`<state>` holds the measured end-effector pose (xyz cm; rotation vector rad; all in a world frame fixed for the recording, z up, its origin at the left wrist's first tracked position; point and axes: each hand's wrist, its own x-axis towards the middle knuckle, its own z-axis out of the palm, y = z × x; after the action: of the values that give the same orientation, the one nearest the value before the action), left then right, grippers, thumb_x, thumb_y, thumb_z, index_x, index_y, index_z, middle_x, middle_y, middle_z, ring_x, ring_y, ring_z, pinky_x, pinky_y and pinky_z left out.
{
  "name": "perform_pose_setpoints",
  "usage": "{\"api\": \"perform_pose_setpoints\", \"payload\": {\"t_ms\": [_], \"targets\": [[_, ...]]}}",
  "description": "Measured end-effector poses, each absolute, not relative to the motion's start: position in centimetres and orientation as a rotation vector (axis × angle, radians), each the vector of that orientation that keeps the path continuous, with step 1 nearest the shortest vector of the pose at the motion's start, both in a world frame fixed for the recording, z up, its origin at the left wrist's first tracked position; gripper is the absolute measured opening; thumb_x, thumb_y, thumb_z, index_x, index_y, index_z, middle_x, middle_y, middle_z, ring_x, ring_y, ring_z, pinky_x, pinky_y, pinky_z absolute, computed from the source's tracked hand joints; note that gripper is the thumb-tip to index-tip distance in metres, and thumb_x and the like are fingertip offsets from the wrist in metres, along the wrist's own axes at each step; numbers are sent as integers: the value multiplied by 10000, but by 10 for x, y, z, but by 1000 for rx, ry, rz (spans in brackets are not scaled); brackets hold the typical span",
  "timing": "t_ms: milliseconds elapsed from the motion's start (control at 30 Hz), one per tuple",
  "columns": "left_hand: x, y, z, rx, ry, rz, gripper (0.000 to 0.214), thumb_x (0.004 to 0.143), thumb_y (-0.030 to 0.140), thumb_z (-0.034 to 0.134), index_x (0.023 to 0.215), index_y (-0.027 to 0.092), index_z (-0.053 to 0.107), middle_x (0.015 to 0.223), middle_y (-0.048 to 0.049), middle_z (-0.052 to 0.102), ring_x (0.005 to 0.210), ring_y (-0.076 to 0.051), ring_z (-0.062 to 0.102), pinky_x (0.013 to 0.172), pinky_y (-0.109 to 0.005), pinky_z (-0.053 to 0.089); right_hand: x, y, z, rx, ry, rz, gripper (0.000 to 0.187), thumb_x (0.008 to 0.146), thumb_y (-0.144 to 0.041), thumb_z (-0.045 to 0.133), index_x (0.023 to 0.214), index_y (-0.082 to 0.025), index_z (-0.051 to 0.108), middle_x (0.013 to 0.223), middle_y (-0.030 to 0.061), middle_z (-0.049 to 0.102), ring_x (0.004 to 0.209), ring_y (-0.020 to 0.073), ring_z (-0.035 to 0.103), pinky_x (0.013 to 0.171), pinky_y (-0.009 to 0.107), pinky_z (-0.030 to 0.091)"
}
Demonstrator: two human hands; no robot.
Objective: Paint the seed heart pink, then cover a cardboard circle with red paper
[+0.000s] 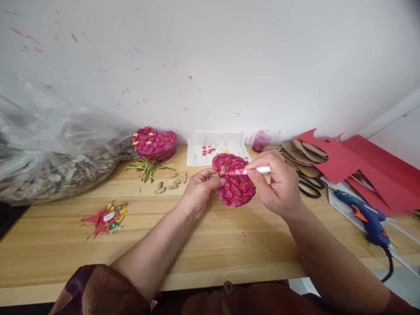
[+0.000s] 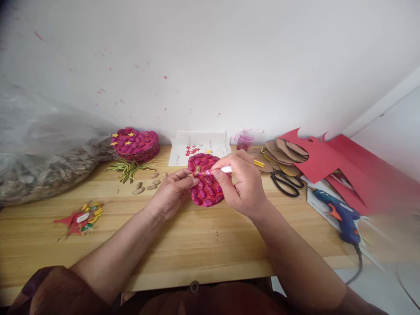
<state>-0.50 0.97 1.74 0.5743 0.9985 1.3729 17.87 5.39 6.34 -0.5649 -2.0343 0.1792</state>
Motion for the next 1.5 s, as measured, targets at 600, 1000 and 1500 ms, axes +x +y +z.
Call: {"api": "perform_pose_setpoints", "payload": {"t_ms": [600, 1000, 1500], "targets": [[-6, 10, 17, 599, 989, 1372, 278, 596, 181, 864, 840, 147, 735, 706, -4, 685, 574, -84, 545, 589, -224, 420, 183, 60, 59, -609, -1988, 284, 58, 926, -175, 617, 944, -227, 637, 872, 33, 663, 832, 201, 623, 777, 392, 480], [-4, 9, 16, 654, 997, 1355, 337, 602, 208, 845, 916, 139, 744, 661, 10, 633, 598, -110, 550, 621, -246, 427, 183, 59, 57, -608, -1963, 333, 52, 931, -184, 614, 947, -230, 635, 875, 34, 653, 814, 194, 613, 756, 382, 465], [-5, 6, 18, 1068, 1257, 1381, 428, 698, 285, 755, 1089, 113, 732, 609, 33, 576, 540, -97, 462, 550, -224, 382, 174, 42, 63, -488, -2176, -40, 60, 919, -177, 621, 923, -234, 601, 773, 15, 669, 866, 219, 586, 816, 422, 423]]}}
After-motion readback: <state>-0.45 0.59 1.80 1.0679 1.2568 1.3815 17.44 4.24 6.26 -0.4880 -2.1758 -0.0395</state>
